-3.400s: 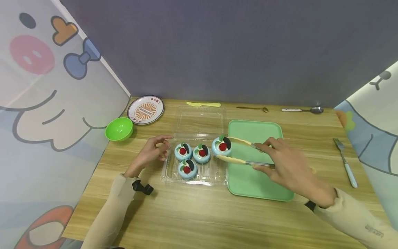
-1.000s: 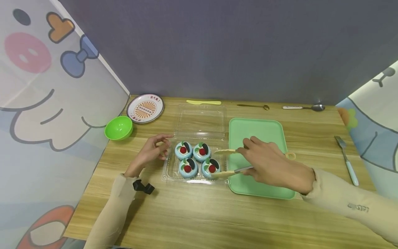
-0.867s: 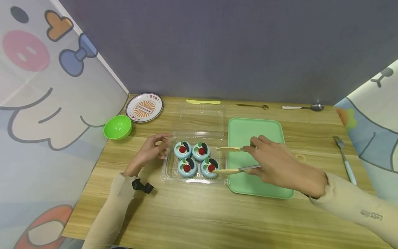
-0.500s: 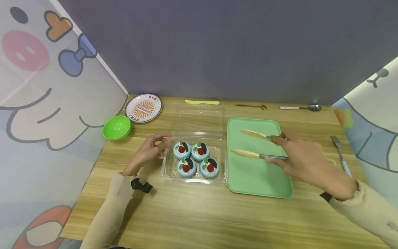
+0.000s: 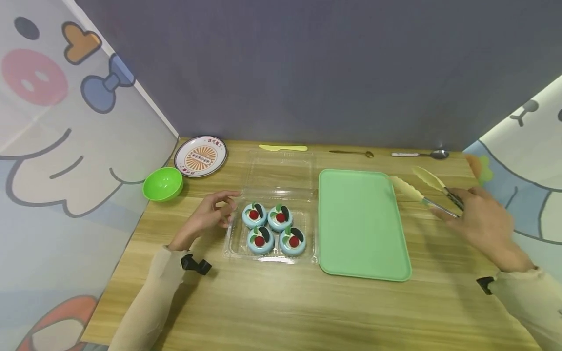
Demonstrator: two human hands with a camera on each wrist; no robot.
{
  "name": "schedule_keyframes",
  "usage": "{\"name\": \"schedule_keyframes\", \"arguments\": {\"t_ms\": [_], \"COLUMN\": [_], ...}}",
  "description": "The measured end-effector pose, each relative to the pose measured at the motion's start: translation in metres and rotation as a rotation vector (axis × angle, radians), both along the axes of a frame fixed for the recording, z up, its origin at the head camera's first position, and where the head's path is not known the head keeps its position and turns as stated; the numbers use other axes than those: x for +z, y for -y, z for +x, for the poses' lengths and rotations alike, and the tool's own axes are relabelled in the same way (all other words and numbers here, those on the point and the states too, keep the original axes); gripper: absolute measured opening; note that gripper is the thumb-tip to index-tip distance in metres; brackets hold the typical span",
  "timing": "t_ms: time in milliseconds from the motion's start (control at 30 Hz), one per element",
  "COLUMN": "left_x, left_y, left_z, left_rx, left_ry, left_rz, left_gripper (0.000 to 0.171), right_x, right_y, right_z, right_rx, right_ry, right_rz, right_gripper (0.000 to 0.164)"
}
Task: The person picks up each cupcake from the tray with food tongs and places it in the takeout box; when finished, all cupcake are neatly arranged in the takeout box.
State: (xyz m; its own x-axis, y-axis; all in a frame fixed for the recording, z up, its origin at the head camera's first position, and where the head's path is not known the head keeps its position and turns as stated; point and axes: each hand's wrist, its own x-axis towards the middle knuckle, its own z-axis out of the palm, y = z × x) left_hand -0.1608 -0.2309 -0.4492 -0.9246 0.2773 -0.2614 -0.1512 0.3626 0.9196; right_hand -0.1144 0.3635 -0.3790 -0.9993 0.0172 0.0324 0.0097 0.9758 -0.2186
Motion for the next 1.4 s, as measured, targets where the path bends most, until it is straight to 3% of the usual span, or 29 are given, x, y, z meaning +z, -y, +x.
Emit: {"name": "schedule_keyframes", "arguments": {"t_ms": [200, 400, 600, 833, 1067, 1400], "left_x": [-0.001, -0.003, -0.005, -0.005, -0.005, -0.006], "left_y": [-0.002, -0.001, 0.000, 0.001, 0.003, 0.003], "left_z": [-0.003, -0.003, -0.001, -0.001, -0.002, -0.001], "left_rx": [-0.013, -0.024, -0.017, -0.007, 0.004, 0.010], "left_ry": [-0.004, -0.019, -0.009, -0.013, -0.015, -0.012], "left_rz": [-0.010, -0.019, -0.024, -0.026, -0.024, -0.024], "left_gripper": [0.040, 0.042, 0.042, 0.041, 0.042, 0.041], "right_x": [-0.038, -0.065, -0.078, -0.082, -0.083, -0.080], "right_y": [-0.039, -0.048, -0.037, -0.022, -0.018, -0.020], "right_z": [0.011, 0.015, 0.008, 0.004, 0.002, 0.000], "right_rx": [-0.048, -0.109, -0.136, -0.146, -0.109, -0.078], "right_ry": [0.025, 0.112, -0.006, 0.071, 0.007, 0.044], "right_rz": [-0.032, -0.055, -0.050, -0.060, -0.041, 0.008], "right_gripper": [0.078, 0.088, 0.079, 0.094, 0.091, 0.097]}}
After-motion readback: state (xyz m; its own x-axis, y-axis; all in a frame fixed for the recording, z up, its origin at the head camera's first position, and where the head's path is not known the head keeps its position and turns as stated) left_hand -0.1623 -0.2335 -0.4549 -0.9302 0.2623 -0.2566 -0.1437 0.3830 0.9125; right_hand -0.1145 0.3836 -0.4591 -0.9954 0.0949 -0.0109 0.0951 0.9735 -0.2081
